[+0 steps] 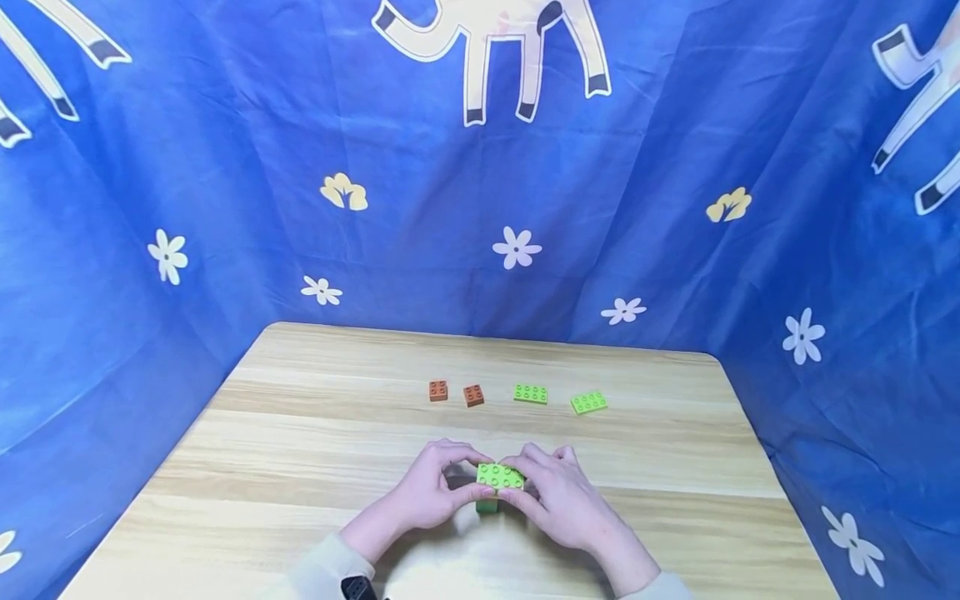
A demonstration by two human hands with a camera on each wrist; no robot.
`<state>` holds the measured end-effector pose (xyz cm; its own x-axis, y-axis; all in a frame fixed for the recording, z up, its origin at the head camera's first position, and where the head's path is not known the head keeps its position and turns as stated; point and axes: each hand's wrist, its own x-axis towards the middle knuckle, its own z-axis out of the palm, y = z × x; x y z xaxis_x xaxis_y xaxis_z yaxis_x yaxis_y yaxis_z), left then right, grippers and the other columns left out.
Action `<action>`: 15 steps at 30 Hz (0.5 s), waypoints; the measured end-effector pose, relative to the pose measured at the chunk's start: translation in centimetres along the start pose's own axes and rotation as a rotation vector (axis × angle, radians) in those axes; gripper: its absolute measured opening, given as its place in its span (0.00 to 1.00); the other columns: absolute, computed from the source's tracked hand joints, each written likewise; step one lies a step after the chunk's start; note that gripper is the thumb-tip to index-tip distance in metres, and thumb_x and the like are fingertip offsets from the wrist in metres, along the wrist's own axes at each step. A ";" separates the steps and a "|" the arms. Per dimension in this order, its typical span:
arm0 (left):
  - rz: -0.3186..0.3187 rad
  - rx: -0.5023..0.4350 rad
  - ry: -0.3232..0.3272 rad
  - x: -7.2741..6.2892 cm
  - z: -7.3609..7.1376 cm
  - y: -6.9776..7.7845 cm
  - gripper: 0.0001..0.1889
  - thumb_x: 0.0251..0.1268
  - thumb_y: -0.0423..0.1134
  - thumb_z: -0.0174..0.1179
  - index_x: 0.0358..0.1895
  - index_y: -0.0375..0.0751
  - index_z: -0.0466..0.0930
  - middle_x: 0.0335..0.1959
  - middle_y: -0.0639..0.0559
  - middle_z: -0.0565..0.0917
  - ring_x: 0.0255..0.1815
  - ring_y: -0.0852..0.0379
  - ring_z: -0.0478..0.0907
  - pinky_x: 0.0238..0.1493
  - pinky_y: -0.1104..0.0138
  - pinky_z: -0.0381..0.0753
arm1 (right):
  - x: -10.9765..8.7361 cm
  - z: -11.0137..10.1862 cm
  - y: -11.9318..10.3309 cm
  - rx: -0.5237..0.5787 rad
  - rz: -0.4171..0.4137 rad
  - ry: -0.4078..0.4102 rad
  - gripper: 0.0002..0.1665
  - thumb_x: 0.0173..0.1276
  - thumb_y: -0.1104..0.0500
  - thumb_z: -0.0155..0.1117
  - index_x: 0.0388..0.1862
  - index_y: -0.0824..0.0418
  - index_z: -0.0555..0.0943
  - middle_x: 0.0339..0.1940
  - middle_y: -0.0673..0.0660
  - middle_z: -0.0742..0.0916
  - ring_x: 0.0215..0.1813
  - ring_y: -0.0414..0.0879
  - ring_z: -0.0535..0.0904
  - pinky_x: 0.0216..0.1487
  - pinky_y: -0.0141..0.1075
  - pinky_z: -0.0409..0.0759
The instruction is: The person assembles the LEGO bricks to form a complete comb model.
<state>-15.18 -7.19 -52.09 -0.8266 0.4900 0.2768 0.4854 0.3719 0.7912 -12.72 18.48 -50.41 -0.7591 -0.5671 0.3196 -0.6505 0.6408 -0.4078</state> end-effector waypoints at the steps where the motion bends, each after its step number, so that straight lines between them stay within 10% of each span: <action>1: -0.001 -0.003 0.005 0.0 0.0 0.0 0.18 0.60 0.60 0.76 0.51 0.61 0.90 0.46 0.73 0.87 0.47 0.48 0.82 0.48 0.53 0.79 | 0.0 0.0 0.0 0.003 0.000 0.003 0.20 0.80 0.39 0.62 0.65 0.40 0.83 0.42 0.30 0.74 0.34 0.30 0.67 0.49 0.39 0.62; 15: 0.004 0.018 0.000 0.0 0.1 -0.2 0.18 0.62 0.61 0.75 0.51 0.62 0.90 0.45 0.74 0.86 0.47 0.49 0.82 0.48 0.54 0.78 | 0.0 0.1 0.0 0.049 -0.043 0.038 0.19 0.80 0.44 0.64 0.66 0.40 0.82 0.51 0.28 0.80 0.37 0.34 0.74 0.51 0.41 0.61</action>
<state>-15.22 -7.25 -52.28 -0.8246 0.4915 0.2800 0.4938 0.3838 0.7803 -12.71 18.43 -50.44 -0.7316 -0.5729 0.3695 -0.6811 0.5899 -0.4338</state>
